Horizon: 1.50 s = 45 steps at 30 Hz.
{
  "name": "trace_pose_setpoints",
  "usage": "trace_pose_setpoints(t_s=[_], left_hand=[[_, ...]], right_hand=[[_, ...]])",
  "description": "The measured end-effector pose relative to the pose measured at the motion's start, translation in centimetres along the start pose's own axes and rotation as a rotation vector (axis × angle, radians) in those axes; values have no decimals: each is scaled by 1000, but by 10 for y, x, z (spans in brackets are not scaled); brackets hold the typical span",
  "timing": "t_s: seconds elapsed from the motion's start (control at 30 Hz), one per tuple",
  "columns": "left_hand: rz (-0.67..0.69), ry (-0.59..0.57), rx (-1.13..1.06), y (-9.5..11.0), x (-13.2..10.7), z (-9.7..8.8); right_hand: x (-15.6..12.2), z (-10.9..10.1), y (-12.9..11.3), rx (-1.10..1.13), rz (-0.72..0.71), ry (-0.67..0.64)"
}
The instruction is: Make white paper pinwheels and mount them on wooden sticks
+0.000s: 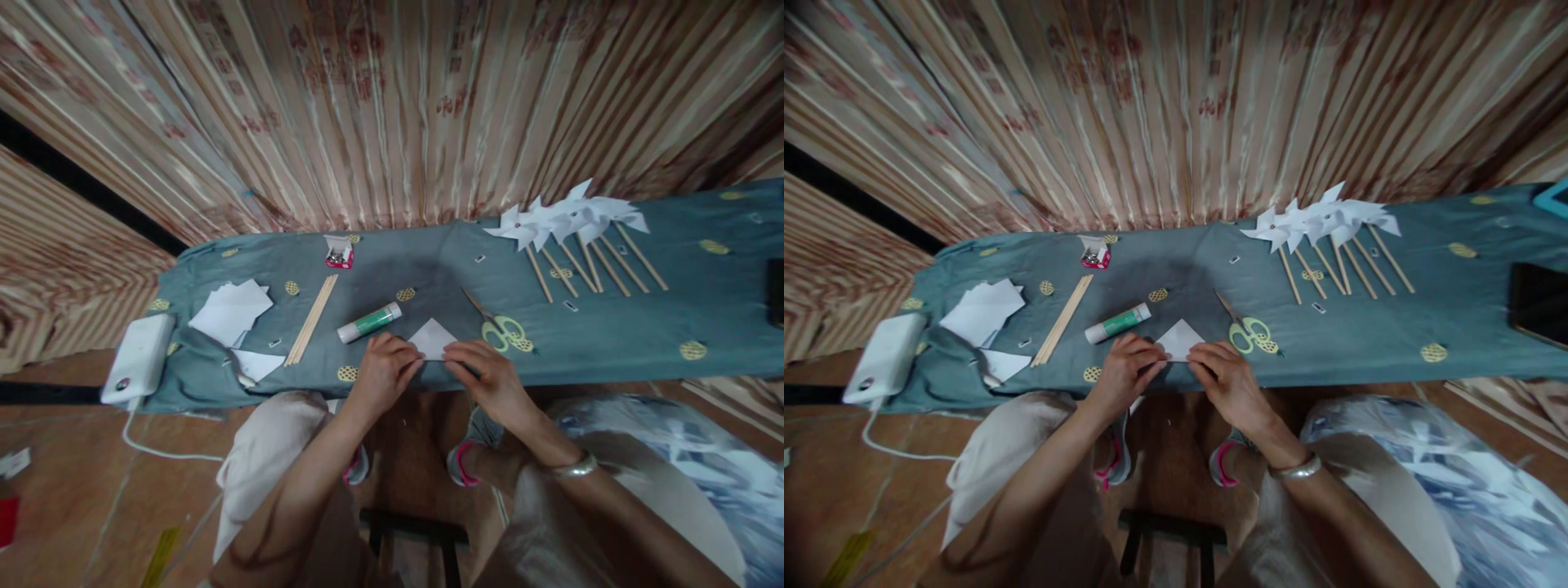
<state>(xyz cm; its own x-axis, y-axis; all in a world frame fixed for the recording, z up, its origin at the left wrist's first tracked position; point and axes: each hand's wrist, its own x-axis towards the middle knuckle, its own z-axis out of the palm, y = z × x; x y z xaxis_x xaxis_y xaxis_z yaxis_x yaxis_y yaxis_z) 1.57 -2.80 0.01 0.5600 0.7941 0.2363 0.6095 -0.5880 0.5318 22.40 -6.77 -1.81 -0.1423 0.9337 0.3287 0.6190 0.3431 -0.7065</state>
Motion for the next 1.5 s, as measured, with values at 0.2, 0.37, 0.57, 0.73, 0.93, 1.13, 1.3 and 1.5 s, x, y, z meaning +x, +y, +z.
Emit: trace_pose_setpoints(t_s=[0.2,0.37,0.57,0.73,0.93,1.13,1.3,1.5], left_hand=[[-121,12,-84,-3,2,4],[-171,9,-65,-4,7,5],[-184,-19,-30,-3,12,5],[-198,-1,-37,-5,13,7],[-192,74,-27,-6,11,11],[-180,94,17,-8,12,13],[-108,146,88,-3,12,11],[115,20,172,16,-1,22]], right_hand=[[3,-4,-7,-4,132,9],[9,-2,-6,-67,190,59],[20,2,-5,-62,212,87],[22,7,0,-152,176,106],[22,10,3,-224,116,113],[27,10,3,-236,114,111],[28,9,3,-234,108,104],[29,8,2,-232,108,91]])
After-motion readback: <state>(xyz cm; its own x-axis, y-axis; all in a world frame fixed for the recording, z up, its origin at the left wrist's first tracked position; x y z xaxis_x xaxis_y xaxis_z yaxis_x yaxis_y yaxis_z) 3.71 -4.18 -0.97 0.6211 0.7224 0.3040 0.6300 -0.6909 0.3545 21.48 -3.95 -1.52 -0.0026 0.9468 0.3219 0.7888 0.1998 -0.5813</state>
